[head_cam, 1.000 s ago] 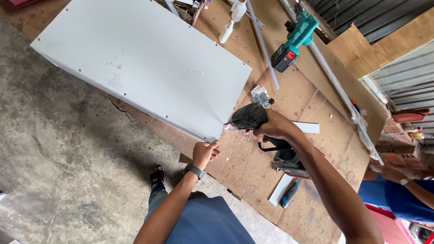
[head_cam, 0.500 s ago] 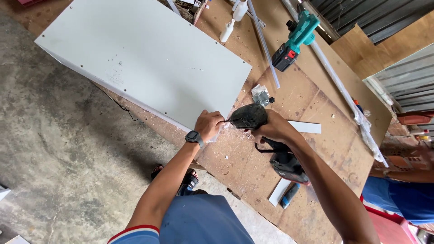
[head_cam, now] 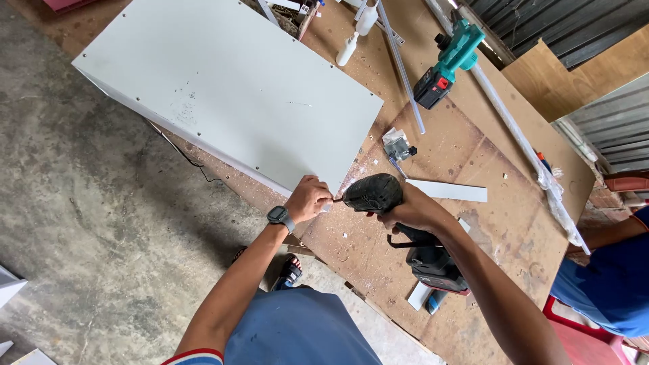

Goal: Drilling screws into a white melamine board to assemble a cabinet structure.

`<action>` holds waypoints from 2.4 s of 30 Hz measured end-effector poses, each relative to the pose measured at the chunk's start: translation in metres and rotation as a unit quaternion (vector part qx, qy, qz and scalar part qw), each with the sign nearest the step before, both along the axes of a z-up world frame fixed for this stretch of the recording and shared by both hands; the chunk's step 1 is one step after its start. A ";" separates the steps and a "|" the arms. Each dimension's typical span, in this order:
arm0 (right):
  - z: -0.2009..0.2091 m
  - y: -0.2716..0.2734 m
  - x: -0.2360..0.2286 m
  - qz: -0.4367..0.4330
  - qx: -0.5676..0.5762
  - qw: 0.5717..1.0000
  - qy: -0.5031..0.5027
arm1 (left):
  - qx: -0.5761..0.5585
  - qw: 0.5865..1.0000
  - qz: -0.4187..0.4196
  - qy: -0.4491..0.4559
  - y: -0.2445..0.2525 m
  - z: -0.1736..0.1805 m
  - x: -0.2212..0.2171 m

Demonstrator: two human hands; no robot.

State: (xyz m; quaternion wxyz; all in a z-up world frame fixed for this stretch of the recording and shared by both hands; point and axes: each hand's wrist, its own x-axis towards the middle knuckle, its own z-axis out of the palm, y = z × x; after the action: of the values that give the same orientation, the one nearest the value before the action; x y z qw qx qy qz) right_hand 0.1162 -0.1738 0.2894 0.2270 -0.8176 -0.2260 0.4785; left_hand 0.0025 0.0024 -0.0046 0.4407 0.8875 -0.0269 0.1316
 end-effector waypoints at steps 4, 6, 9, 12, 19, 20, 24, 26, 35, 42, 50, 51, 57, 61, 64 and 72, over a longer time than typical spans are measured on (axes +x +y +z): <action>0.002 0.004 -0.003 -0.012 -0.015 1.000 -0.002 | -0.007 1.000 0.014 0.007 -0.003 -0.007 0.002; 0.005 0.009 -0.006 -0.030 -0.020 0.999 0.011 | -0.005 0.999 0.007 0.037 -0.002 -0.006 0.002; 0.003 0.014 -0.006 -0.031 -0.008 0.999 0.026 | 0.005 0.999 0.003 0.045 -0.002 0.003 0.001; -0.004 0.019 -0.004 -0.002 -0.070 0.997 -0.013 | 0.030 0.997 -0.009 0.074 -0.002 0.009 -0.004; -0.013 0.016 0.000 0.042 -0.133 0.988 -0.062 | 0.186 0.981 -0.028 0.039 0.001 0.020 -0.015; -0.014 0.016 0.000 0.044 -0.137 0.988 -0.063 | 0.202 0.977 -0.045 0.051 0.002 0.027 -0.015; -0.020 0.013 0.003 0.063 -0.136 0.986 -0.070 | 0.203 0.977 -0.049 0.049 0.002 0.026 -0.017; -0.021 0.013 0.007 0.067 -0.131 0.987 -0.070 | 0.209 0.976 -0.049 0.045 0.002 0.020 -0.016; -0.028 0.014 0.011 0.089 -0.138 0.984 -0.073 | 0.248 0.967 -0.050 0.029 0.000 0.010 -0.017; -0.033 0.014 0.015 0.110 -0.145 0.981 -0.072 | 0.269 0.962 -0.050 0.018 0.002 0.009 -0.015; -0.030 0.016 0.013 0.112 -0.147 0.981 -0.068 | 0.297 0.953 -0.050 0.024 0.001 0.014 -0.017; -0.030 0.016 0.014 0.115 -0.142 0.981 -0.066 | 0.298 0.953 -0.046 0.020 0.001 0.014 -0.017; -0.041 0.012 0.018 0.128 -0.132 0.981 -0.067 | 0.272 0.961 -0.022 0.051 -0.004 0.027 -0.017; -0.027 0.013 0.012 0.145 -0.130 0.977 -0.083 | 0.232 0.973 0.009 0.015 -0.011 0.017 -0.017; -0.022 0.022 0.014 0.184 -0.109 0.972 -0.098 | 0.200 0.979 0.028 -0.025 -0.009 0.012 -0.015; -0.023 0.016 0.031 0.209 -0.059 0.975 -0.039 | 0.163 0.979 0.077 -0.092 -0.018 0.005 -0.022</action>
State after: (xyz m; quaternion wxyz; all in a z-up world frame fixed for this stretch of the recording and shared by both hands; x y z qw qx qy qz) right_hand 0.1476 -0.1579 0.2660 0.0647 -0.7822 -0.3722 0.4954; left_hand -0.0198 -0.0154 0.0001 0.2744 0.9309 -0.0198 0.2401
